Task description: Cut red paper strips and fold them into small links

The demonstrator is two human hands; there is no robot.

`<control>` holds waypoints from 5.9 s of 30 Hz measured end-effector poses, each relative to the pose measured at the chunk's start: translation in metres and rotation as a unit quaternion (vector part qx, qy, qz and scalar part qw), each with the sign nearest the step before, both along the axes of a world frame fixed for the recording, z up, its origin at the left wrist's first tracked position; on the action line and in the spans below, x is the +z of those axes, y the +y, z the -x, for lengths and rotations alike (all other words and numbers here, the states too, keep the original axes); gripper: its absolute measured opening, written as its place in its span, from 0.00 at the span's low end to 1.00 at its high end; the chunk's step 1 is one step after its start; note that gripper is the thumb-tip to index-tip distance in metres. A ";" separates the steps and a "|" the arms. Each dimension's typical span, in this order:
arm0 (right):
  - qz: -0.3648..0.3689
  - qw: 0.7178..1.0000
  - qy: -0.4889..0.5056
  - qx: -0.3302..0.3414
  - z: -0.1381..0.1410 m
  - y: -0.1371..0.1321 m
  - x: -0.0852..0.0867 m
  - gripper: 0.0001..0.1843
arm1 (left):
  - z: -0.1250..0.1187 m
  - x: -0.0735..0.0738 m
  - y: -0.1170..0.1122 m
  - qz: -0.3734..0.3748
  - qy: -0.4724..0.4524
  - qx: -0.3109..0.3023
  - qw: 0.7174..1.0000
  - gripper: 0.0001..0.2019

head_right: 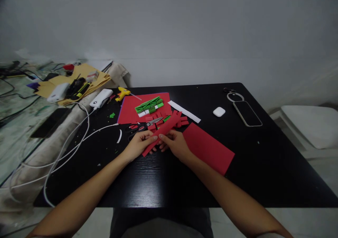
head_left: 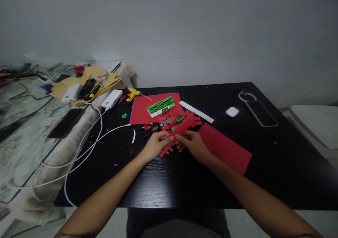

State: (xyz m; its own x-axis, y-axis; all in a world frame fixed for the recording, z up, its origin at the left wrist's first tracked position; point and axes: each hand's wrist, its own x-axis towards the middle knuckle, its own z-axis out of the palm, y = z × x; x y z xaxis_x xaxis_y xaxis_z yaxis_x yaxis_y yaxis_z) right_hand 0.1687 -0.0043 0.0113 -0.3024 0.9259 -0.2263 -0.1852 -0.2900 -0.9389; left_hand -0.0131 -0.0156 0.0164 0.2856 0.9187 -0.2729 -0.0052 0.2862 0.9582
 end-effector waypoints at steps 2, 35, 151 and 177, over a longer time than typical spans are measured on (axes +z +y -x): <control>-0.001 1.000 -0.002 -0.006 -0.001 0.001 0.001 0.20 | 0.001 0.000 0.000 0.001 -0.002 -0.001 1.000 0.19; -0.042 0.992 0.007 -0.117 -0.034 0.035 0.013 0.19 | -0.001 0.009 -0.001 0.003 0.011 0.010 1.000 0.17; -0.059 0.997 -0.051 0.002 -0.010 0.010 0.003 0.16 | 0.006 -0.006 -0.002 -0.236 0.196 0.011 0.952 0.10; -0.081 0.996 -0.009 0.036 -0.007 0.007 0.002 0.16 | 0.005 -0.003 -0.005 -0.227 0.187 -0.030 0.955 0.14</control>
State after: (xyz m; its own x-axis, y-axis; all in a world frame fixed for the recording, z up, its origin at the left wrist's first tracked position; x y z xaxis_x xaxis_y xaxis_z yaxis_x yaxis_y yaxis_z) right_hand 0.1760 0.0031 0.0132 -0.3671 0.9266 -0.0812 -0.1526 -0.1461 -0.9774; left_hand -0.0177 -0.0202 0.0138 0.3017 0.9517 0.0571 0.3660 -0.1709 0.9148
